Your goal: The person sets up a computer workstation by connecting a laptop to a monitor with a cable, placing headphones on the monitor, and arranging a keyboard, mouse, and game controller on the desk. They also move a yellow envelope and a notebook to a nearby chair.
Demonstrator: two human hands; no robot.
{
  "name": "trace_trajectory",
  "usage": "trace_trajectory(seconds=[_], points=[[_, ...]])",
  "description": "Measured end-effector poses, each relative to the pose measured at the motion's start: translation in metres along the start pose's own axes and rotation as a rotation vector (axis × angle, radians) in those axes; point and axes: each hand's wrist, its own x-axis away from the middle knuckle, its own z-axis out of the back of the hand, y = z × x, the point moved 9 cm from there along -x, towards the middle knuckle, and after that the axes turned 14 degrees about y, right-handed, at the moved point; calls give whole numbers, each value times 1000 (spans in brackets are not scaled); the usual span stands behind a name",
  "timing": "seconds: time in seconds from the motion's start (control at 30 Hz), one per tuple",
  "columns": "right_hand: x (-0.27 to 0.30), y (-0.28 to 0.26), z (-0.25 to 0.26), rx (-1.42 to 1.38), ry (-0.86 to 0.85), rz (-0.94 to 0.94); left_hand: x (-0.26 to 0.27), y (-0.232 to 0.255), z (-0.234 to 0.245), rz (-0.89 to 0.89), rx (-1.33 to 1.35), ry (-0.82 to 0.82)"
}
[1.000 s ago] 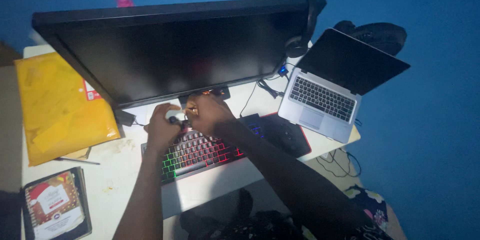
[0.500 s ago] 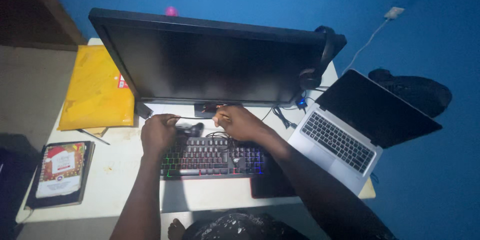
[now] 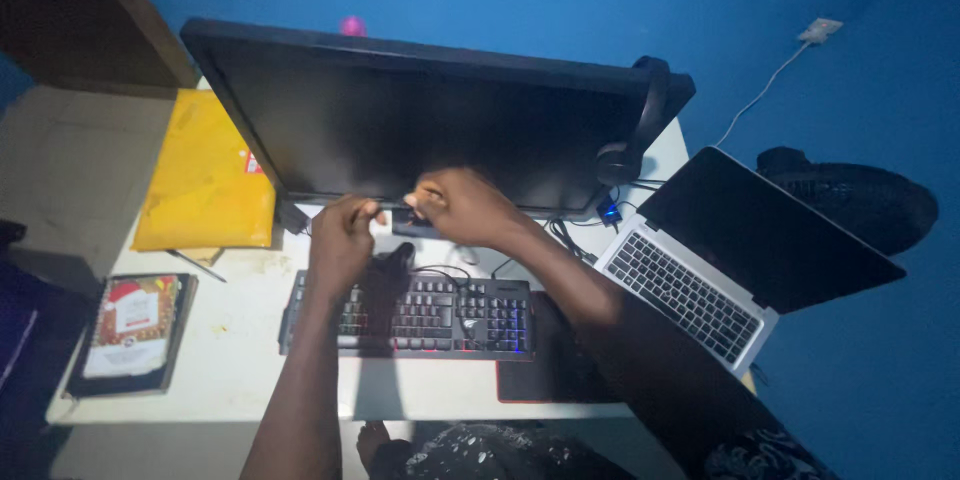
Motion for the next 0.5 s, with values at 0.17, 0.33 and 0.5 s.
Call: trace_trajectory(seconds=[0.17,0.33,0.5], points=[[11,7,25,-21,15,-37,-18,-31,32,75,-143,108],[2,-5,40,-43,155,-72,-33,-2,39,-102,-264,174],[-15,-25,46,-54,231,-47,-33,82,16,-383,144,6]])
